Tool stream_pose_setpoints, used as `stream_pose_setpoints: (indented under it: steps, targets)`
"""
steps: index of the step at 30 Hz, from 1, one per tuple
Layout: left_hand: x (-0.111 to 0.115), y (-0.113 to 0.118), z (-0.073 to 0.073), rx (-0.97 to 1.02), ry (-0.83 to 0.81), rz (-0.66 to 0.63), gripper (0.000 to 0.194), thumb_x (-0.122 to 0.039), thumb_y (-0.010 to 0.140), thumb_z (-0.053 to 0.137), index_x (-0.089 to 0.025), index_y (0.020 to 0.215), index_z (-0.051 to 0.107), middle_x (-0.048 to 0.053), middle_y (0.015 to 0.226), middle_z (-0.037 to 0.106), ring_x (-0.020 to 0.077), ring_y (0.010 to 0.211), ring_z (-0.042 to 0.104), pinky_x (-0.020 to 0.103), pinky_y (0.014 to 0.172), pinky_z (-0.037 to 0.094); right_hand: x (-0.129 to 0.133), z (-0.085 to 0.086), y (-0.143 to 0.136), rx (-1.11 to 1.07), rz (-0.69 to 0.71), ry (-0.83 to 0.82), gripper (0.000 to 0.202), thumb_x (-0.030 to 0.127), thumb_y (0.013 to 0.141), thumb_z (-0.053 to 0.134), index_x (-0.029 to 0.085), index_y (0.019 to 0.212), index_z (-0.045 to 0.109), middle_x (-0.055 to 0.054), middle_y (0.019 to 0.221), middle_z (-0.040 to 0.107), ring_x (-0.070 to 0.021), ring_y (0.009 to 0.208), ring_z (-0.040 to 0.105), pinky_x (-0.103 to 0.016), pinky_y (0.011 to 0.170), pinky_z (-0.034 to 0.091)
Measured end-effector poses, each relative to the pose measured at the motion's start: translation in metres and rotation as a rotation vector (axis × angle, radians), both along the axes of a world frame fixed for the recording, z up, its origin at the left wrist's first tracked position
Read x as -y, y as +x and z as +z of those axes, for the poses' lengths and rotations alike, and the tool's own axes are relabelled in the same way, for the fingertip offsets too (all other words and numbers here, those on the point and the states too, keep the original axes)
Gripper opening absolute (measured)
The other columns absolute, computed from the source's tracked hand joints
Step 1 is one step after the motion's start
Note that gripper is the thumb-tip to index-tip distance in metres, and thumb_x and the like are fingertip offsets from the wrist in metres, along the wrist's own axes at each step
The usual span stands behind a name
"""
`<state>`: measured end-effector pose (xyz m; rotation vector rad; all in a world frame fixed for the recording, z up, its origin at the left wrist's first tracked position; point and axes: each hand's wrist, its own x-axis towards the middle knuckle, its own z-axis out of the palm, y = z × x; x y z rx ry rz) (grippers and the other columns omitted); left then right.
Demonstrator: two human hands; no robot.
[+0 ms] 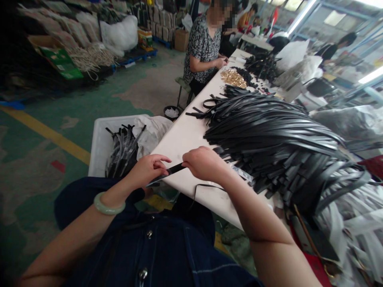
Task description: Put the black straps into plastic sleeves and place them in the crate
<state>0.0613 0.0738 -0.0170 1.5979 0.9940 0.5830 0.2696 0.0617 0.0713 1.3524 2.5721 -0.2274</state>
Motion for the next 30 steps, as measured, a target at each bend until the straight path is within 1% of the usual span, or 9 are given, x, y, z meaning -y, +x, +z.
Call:
stream_pose_setpoints:
  steps: [4, 7, 10, 13, 16, 20, 23, 27, 30]
  targets:
    - [0.0, 0.011, 0.0, 0.063, 0.039, -0.007, 0.04, -0.018, 0.067, 0.068, -0.015, 0.106, 0.065, 0.001, 0.074, 0.072, 0.0174, 0.071, 0.067, 0.025, 0.065, 0.049, 0.011, -0.013, -0.015, -0.13, 0.067, 0.063, 0.022, 0.021, 0.091, 0.045, 0.017, 0.094, 0.067, -0.01, 0.092, 0.07, -0.0225, 0.092, 0.062, -0.035, 0.089, 0.036]
    - [-0.001, -0.001, 0.004, 0.02, 0.033, 0.088, 0.05, -0.018, 0.066, 0.069, -0.015, 0.114, 0.061, 0.0, 0.07, 0.071, 0.0172, 0.067, 0.067, 0.025, 0.063, 0.049, 0.025, -0.03, -0.003, -0.447, -0.338, 0.291, 0.038, 0.036, 0.097, 0.035, 0.017, 0.101, 0.067, -0.013, 0.099, 0.069, -0.0251, 0.102, 0.059, -0.041, 0.097, 0.035]
    - [0.002, -0.014, 0.01, 0.026, 0.01, 0.096, 0.052, -0.019, 0.066, 0.07, -0.016, 0.117, 0.059, 0.0, 0.072, 0.072, 0.0178, 0.069, 0.068, 0.026, 0.064, 0.05, 0.033, -0.053, 0.007, -0.79, -0.779, 0.027, 0.067, 0.055, 0.096, 0.018, 0.011, 0.097, 0.068, -0.017, 0.086, 0.07, -0.0266, 0.089, 0.065, -0.041, 0.085, 0.046]
    - [0.007, -0.013, 0.015, 0.05, -0.018, 0.058, 0.055, -0.017, 0.067, 0.069, -0.018, 0.12, 0.057, 0.0, 0.073, 0.073, 0.0179, 0.07, 0.068, 0.026, 0.066, 0.051, 0.031, -0.075, -0.008, -1.159, -0.723, -0.402, 0.073, 0.063, 0.093, 0.012, 0.013, 0.123, 0.057, -0.018, 0.109, 0.068, -0.0253, 0.101, 0.064, -0.039, 0.085, 0.049]
    - [0.01, -0.004, 0.013, 0.044, -0.046, 0.046, 0.058, -0.013, 0.065, 0.07, -0.018, 0.121, 0.056, -0.001, 0.07, 0.071, 0.0177, 0.067, 0.068, 0.026, 0.065, 0.05, 0.028, -0.084, -0.034, -1.434, -0.671, -0.267, 0.071, 0.057, 0.095, 0.002, 0.017, 0.132, 0.047, -0.015, 0.136, 0.052, -0.0221, 0.124, 0.051, -0.039, 0.097, 0.043]
    - [0.012, 0.007, 0.006, 0.161, -0.107, 0.167, 0.053, -0.016, 0.063, 0.075, -0.015, 0.113, 0.057, 0.0, 0.071, 0.071, 0.0186, 0.069, 0.068, 0.029, 0.068, 0.051, 0.037, -0.086, -0.062, -1.471, -0.599, -0.119, 0.059, 0.053, 0.097, 0.014, 0.019, 0.105, 0.062, -0.012, 0.128, 0.06, -0.0216, 0.13, 0.044, -0.041, 0.108, 0.033]
    - [0.013, 0.012, 0.007, 0.395, -0.198, 0.2, 0.046, -0.022, 0.066, 0.076, -0.013, 0.108, 0.057, 0.008, 0.092, 0.071, 0.0209, 0.09, 0.067, 0.033, 0.083, 0.05, 0.043, -0.088, -0.077, -1.379, -0.644, -0.074, 0.057, 0.053, 0.096, 0.014, 0.02, 0.094, 0.061, -0.013, 0.122, 0.062, -0.0228, 0.128, 0.045, -0.044, 0.105, 0.035]
    - [0.016, 0.006, 0.008, 0.529, -0.322, -0.131, 0.094, -0.025, 0.06, 0.082, -0.022, 0.139, 0.032, 0.009, 0.104, 0.068, 0.0216, 0.101, 0.063, 0.034, 0.087, 0.048, 0.022, -0.067, -0.074, -1.563, -0.897, 0.099, 0.058, 0.059, 0.094, 0.006, 0.022, 0.074, 0.047, -0.009, 0.077, 0.064, -0.0193, 0.086, 0.063, -0.039, 0.085, 0.051]
    - [0.019, -0.013, -0.01, 0.361, -0.417, -0.512, 0.095, -0.026, 0.064, 0.08, -0.024, 0.143, 0.027, 0.003, 0.085, 0.069, 0.0181, 0.08, 0.066, 0.029, 0.073, 0.051, 0.005, -0.019, -0.031, -1.798, -0.83, 0.267, 0.053, 0.068, 0.089, 0.024, 0.024, 0.062, 0.033, 0.006, 0.049, 0.037, -0.0103, 0.044, 0.046, -0.026, 0.057, 0.051]
